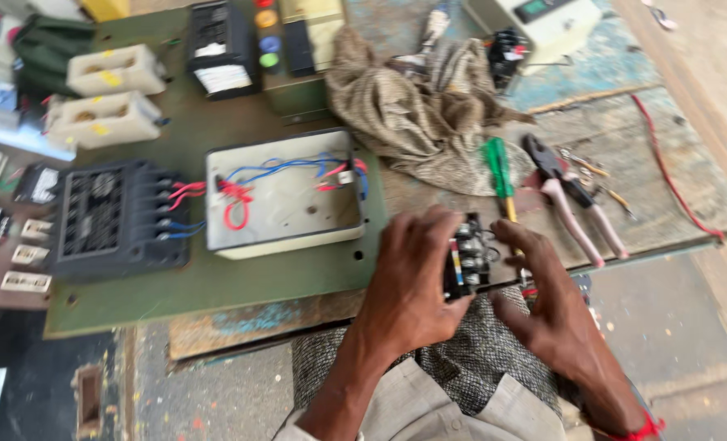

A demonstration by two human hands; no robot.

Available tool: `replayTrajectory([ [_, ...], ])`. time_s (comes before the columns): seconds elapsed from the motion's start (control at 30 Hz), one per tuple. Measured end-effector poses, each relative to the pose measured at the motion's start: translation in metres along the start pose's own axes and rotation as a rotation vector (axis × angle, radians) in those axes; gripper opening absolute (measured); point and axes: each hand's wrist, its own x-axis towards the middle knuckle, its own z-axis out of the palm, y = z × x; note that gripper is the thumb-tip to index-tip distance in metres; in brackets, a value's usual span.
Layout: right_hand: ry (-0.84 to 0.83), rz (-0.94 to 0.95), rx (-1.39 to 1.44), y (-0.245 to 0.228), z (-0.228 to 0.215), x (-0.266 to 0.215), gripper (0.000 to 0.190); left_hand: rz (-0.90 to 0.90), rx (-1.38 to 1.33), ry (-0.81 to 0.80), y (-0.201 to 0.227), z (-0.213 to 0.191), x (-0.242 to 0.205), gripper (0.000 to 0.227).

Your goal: The person strips the insulation from red and blue wires and connects them to a black electrical component inside a grey box. They use a screwdriver to tighten the terminal screws and secure the component within the box.

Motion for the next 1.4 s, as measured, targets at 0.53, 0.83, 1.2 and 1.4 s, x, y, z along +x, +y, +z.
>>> replayTrajectory([
  [0.53,-0.088,-0.199,-0.254,-0.003,0.026,0.041,0.114,0.122,0.103,-0.128,0.004,-0.032,0.012,0.087],
  [0.83,0.114,-0.14,-0.114,0.009,0.044,0.054,0.12,-0.095,0.702,0.181,-0.041,-0.105,-0.032,0.039],
  [1.2,0.173,-0.126,-0.319,-0.001,0.041,0.06,0.117,-0.115,0.666,0.107,-0.069,-0.112,-0.036,0.011],
  [1.4,0.177,-0.148,-0.328,-0.008,0.041,0.06,0.114,-0.092,0.576,0.104,-0.06,-0.109,-0.039,0.009],
])
